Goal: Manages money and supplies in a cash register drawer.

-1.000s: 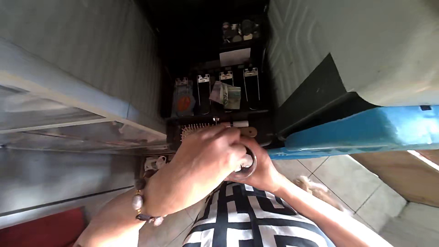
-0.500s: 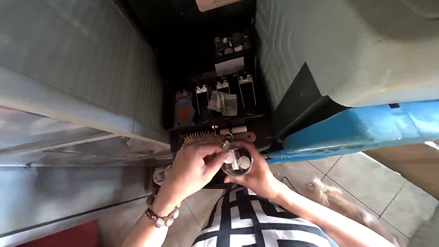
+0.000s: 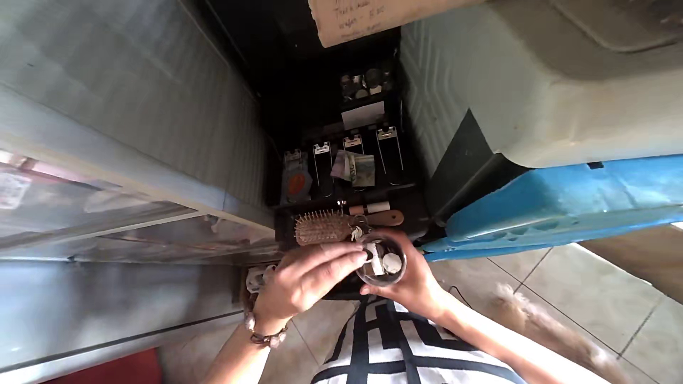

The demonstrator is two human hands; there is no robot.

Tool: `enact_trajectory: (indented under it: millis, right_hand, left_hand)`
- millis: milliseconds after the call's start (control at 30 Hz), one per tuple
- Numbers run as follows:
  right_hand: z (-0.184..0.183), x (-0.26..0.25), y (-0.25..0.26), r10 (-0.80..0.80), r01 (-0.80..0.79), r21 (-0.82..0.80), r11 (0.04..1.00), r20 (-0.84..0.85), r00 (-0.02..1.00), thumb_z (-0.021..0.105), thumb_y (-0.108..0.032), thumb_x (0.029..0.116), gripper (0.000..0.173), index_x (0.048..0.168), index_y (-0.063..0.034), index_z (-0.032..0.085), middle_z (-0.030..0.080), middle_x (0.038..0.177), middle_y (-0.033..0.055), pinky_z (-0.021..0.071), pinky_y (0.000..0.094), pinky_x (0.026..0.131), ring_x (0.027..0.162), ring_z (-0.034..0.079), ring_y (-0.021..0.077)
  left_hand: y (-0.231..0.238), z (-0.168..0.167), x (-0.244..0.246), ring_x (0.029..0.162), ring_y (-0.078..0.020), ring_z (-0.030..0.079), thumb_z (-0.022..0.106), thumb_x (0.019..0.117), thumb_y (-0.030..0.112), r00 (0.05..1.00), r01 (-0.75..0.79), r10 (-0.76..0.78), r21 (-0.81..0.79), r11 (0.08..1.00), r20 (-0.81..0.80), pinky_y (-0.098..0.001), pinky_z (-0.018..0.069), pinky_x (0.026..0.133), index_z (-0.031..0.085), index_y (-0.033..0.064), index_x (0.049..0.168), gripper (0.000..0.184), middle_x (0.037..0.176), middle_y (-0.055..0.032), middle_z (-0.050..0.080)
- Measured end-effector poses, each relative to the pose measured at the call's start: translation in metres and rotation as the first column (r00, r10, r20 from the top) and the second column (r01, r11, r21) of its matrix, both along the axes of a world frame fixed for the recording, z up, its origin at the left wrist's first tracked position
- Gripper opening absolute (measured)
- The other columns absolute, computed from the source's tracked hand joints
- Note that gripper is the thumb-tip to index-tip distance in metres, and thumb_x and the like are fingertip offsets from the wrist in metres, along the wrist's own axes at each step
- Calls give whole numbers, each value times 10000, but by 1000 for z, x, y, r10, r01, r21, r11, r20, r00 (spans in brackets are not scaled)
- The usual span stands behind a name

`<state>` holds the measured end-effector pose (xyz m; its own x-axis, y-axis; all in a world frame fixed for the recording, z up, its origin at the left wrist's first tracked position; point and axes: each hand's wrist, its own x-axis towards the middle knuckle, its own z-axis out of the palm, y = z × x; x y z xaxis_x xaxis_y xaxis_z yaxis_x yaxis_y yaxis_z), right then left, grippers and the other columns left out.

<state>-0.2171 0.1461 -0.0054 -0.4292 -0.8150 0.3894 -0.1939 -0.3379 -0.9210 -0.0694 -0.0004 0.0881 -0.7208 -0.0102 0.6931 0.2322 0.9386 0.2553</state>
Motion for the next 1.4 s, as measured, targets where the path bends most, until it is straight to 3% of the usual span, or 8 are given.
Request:
enact_trajectory:
  millis: [100, 567, 667, 767, 867, 967, 1033, 1400]
  right_hand:
    - [-1, 0, 0, -10, 9, -13, 1000, -15, 1000, 918, -323, 732, 828, 1334, 86, 523, 659, 1263, 110, 479, 206, 1075, 1215, 599, 39]
    - [1, 0, 2, -41, 40, -34, 999, -21, 999, 918, -330, 733, 827, 1338, 71, 520, 660, 1267, 89, 480, 195, 1071, 1215, 597, 20]
    - [2, -1, 2, -37, 37, -35, 999, -20, 999, 919, -329, 735, 820, 1336, 66, 525, 663, 1267, 92, 482, 207, 1078, 1223, 598, 32]
    - [2, -1, 3, -48, 47, -37, 998, -25, 999, 918, -339, 736, 817, 1334, 60, 532, 660, 1272, 91, 478, 210, 1082, 1224, 598, 34]
    - [2, -1, 4, -55, 54, -40, 998, -29, 998, 918, -336, 735, 815, 1331, 65, 533, 658, 1275, 92, 472, 198, 1080, 1224, 593, 24]
    - [2, -2, 3, -61, 59, -36, 998, -40, 997, 917, -335, 735, 819, 1331, 72, 531, 658, 1276, 104, 472, 197, 1078, 1226, 593, 27]
    - [1, -2, 3, -70, 68, -42, 997, -46, 996, 916, -338, 735, 815, 1328, 71, 535, 660, 1269, 106, 473, 198, 1077, 1224, 594, 30]
    - [0, -5, 3, -71, 69, -53, 996, -45, 996, 909, -330, 753, 784, 1332, 45, 537, 656, 1271, 88, 476, 210, 1081, 1230, 589, 32]
  left_hand:
    - [-2, -11, 5, 1158, -145, 680, 654, 991, 37, 998, 58, -59, -145, 988, -4, -244, 539, 1006, 668, 23, 1143, 153, 1183, -121, 711]
    - [-11, -17, 4, 1147, -158, 663, 699, 963, 43, 992, 120, -123, -111, 987, -21, -260, 544, 1006, 611, 45, 1146, 203, 1176, -103, 658]
    - [-8, -18, 2, 1126, -129, 668, 755, 924, 52, 991, 89, -91, -26, 996, -93, -253, 562, 976, 581, 75, 1129, 270, 1153, -59, 662]
    - [-4, -14, 0, 1049, -42, 682, 775, 914, 123, 989, 13, 14, 181, 983, -144, -199, 588, 898, 615, 135, 1130, 269, 1102, 34, 686]
    - [-9, -5, 0, 1009, 22, 665, 753, 927, 190, 990, 77, -1, 527, 846, -142, -175, 587, 867, 724, 270, 1200, 287, 1161, 160, 681]
    - [-19, 3, 0, 1020, 19, 639, 738, 940, 230, 988, 127, -19, 735, 666, -154, -173, 565, 882, 766, 328, 1143, 227, 1169, 191, 661]
    - [-22, 6, -2, 1004, 19, 640, 752, 924, 217, 986, 133, -8, 773, 621, -164, -164, 567, 871, 779, 307, 1105, 205, 1147, 183, 665]
    - [-20, 5, -7, 983, 24, 642, 752, 926, 185, 985, 175, -99, 774, 608, -144, -144, 569, 837, 774, 273, 1111, 206, 1146, 161, 655]
